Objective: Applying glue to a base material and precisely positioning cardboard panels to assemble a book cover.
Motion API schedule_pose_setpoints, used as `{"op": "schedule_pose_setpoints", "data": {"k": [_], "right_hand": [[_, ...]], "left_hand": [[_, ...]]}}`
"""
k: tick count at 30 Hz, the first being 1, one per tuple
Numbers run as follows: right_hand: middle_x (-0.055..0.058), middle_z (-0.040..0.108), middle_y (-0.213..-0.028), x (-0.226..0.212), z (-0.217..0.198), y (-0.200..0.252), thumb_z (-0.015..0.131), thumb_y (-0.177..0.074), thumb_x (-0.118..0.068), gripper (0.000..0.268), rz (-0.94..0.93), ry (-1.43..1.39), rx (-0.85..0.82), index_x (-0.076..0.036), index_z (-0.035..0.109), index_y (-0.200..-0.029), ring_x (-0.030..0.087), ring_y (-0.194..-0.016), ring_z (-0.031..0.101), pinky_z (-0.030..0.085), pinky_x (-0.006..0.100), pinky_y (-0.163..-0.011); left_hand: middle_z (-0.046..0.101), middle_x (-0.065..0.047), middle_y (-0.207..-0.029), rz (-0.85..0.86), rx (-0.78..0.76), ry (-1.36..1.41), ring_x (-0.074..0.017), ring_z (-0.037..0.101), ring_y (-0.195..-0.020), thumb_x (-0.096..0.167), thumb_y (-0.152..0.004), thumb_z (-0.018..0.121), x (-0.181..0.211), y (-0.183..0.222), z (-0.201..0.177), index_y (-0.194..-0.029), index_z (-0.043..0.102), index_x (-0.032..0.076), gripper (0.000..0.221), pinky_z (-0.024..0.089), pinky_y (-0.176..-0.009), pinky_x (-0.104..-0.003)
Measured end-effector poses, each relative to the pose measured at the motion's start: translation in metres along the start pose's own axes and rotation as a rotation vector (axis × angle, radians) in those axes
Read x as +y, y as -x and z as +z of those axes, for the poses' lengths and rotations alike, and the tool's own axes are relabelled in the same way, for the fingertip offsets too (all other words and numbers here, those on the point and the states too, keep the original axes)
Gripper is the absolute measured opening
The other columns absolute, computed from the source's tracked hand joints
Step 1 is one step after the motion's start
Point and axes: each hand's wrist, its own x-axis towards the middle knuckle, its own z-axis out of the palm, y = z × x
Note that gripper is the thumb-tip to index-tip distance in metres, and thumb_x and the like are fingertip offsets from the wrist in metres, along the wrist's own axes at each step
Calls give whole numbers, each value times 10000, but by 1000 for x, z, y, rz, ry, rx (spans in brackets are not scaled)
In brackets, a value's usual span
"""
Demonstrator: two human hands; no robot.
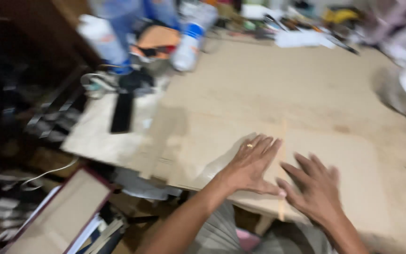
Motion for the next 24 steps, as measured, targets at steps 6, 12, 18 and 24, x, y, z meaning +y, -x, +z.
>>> {"op": "schedule_pose_setpoints", "data": {"k": [6,12,18,24], "right_hand": [[-44,505,-1571,-16,-19,-8,504,-804,-733,562,240,-104,-285,-516,688,-1290,238,-1570,321,232,476,-1108],[13,622,-1434,-8,-5,-4,634,-838,-609,451,44,-95,-32,-409,736,-1229,346,-1403,498,362,655,-969],[12,506,-1544,-18,-22,-7,532,-885,-646,536,115,-191,-186,-385,684,-1327,308,-1497,344,180,679,-1149],[16,586,-1461,-13,-23,-4,612,-892,-609,454,26,-256,-96,-367,724,-1260,390,-1460,407,271,672,-1015]], "left_hand": [[630,-14,-849,-307,798,1841,-148,571,-590,300,-988,656,-214,71,22,-1220,662,190,257,434,-464,-277],[730,-27,-806,-884,466,-38,-207,677,-794,601,-599,882,-276,182,-65,-889,709,172,546,472,-726,-359],[758,-221,-999,-1012,56,-336,-448,695,-996,352,-791,573,-170,146,-120,-950,717,31,386,561,-825,-521],[791,-80,-971,-838,351,-169,-343,728,-995,394,-742,685,-158,144,-130,-1025,786,194,361,509,-900,-443]]}}
